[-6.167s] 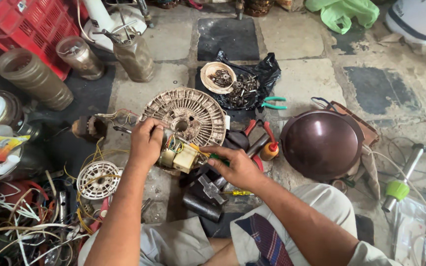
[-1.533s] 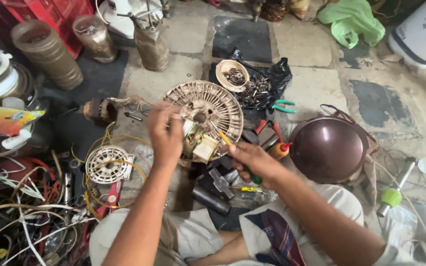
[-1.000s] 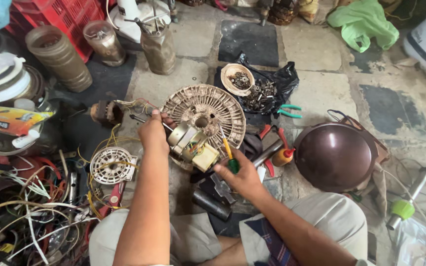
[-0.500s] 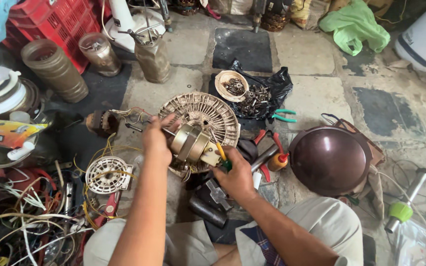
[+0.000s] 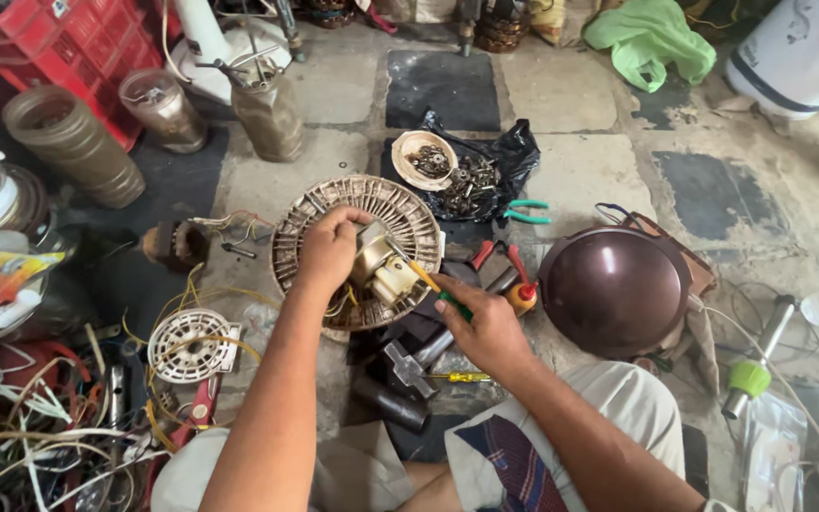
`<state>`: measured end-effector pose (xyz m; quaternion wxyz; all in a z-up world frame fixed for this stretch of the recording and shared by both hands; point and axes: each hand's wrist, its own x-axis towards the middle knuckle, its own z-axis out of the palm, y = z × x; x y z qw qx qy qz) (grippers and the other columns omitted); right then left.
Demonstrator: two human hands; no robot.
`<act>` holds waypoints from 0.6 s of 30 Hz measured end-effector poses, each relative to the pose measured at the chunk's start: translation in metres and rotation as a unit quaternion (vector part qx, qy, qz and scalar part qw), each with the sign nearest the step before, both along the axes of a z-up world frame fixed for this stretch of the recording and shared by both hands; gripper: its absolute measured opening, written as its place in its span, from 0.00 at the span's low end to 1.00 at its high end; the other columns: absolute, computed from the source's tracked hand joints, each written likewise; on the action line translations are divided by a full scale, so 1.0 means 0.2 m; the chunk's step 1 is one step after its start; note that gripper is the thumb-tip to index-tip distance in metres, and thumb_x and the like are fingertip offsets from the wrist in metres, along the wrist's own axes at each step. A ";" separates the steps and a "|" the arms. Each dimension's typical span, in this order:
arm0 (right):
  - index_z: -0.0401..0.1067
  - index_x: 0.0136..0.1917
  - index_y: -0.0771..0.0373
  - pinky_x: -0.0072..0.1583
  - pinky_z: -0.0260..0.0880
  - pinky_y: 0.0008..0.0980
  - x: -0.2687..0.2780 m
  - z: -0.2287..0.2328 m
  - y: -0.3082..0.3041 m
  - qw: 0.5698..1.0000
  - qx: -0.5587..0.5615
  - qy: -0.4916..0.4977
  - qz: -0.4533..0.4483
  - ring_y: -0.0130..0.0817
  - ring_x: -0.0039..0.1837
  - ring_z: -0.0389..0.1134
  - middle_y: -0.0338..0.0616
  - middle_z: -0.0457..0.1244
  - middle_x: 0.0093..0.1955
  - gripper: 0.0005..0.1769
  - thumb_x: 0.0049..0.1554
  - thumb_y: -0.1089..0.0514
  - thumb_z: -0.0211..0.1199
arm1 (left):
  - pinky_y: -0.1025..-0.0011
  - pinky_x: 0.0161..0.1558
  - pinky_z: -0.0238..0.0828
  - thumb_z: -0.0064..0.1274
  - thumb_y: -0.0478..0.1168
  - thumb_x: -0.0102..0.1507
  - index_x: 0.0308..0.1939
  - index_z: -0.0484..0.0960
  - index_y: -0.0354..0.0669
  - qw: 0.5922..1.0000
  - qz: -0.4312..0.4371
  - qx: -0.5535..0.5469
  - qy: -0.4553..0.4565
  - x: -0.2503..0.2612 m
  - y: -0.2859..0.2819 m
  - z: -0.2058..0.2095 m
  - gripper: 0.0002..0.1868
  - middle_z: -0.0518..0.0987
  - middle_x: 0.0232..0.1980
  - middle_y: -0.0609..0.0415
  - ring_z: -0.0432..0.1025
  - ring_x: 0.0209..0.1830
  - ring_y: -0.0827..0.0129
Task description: The person sits on the floor and uses a screwdriver to adjust components on a small electrical motor. They repeatedly tighten and loosen screws on the motor housing while holding the device steady with their other hand.
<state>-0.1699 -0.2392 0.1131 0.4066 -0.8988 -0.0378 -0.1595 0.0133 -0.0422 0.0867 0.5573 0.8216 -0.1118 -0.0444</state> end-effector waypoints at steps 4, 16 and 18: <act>0.72 0.67 0.62 0.61 0.72 0.39 0.02 -0.02 0.01 1.000 0.020 0.017 -0.015 0.50 0.64 0.72 0.60 0.69 0.58 0.23 0.59 0.57 0.63 | 0.66 0.46 0.75 0.46 0.36 0.63 0.41 0.85 0.46 1.000 0.006 0.010 -0.016 0.04 -0.04 0.02 0.10 0.86 0.40 0.50 0.79 0.41 0.60; 0.72 0.68 0.56 0.54 0.74 0.40 0.02 0.03 0.10 0.994 0.057 0.065 -0.067 0.46 0.54 0.76 0.53 0.71 0.52 0.23 0.59 0.56 0.63 | 0.65 0.52 0.74 0.40 0.35 0.62 0.41 0.88 0.51 0.994 -0.006 0.054 -0.092 0.00 -0.07 0.07 0.18 0.85 0.47 0.50 0.79 0.47 0.58; 0.73 0.68 0.51 0.49 0.72 0.44 0.00 0.06 0.10 0.991 -0.049 0.078 -0.095 0.50 0.48 0.74 0.52 0.71 0.49 0.24 0.58 0.55 0.64 | 0.65 0.52 0.74 0.40 0.35 0.62 0.42 0.88 0.50 0.993 -0.011 0.057 -0.103 -0.01 -0.07 0.06 0.18 0.84 0.47 0.50 0.78 0.46 0.57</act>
